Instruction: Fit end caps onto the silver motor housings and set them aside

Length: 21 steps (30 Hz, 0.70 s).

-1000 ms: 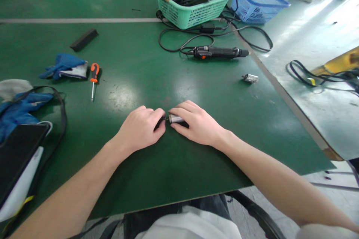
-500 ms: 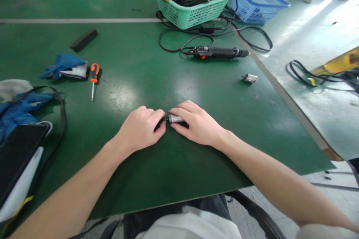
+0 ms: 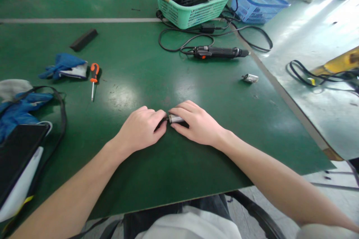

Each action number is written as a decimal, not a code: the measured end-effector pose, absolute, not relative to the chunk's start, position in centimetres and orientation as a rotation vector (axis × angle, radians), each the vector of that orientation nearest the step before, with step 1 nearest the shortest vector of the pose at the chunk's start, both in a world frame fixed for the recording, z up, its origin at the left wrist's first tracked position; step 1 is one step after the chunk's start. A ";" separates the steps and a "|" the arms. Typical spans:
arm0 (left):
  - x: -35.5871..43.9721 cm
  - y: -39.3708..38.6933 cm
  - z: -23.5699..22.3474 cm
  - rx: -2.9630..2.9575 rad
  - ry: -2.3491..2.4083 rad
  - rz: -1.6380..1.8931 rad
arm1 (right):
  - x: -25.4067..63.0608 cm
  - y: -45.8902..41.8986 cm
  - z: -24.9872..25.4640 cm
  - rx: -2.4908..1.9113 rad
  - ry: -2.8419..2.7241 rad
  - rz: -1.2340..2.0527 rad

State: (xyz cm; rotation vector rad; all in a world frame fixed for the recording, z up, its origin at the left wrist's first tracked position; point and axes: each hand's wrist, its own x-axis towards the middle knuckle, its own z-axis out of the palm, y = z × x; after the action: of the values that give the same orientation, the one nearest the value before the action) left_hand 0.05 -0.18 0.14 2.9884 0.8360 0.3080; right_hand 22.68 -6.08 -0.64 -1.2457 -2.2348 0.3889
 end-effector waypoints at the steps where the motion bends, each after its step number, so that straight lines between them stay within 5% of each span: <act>1: 0.1 -0.2 0.1 2.987 0.834 0.303 | 22.7 -6.1 -0.7 -1.243 -2.234 0.386; 21: -0.1 0.0 0.2 2.941 0.940 0.203 | 26.2 -1.7 0.9 -1.494 -2.476 0.002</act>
State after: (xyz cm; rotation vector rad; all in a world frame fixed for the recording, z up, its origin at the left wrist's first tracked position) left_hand -0.08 -0.02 0.23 2.9412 0.9405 0.2027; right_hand 26.22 -1.69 0.90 -1.4945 -2.4757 0.0021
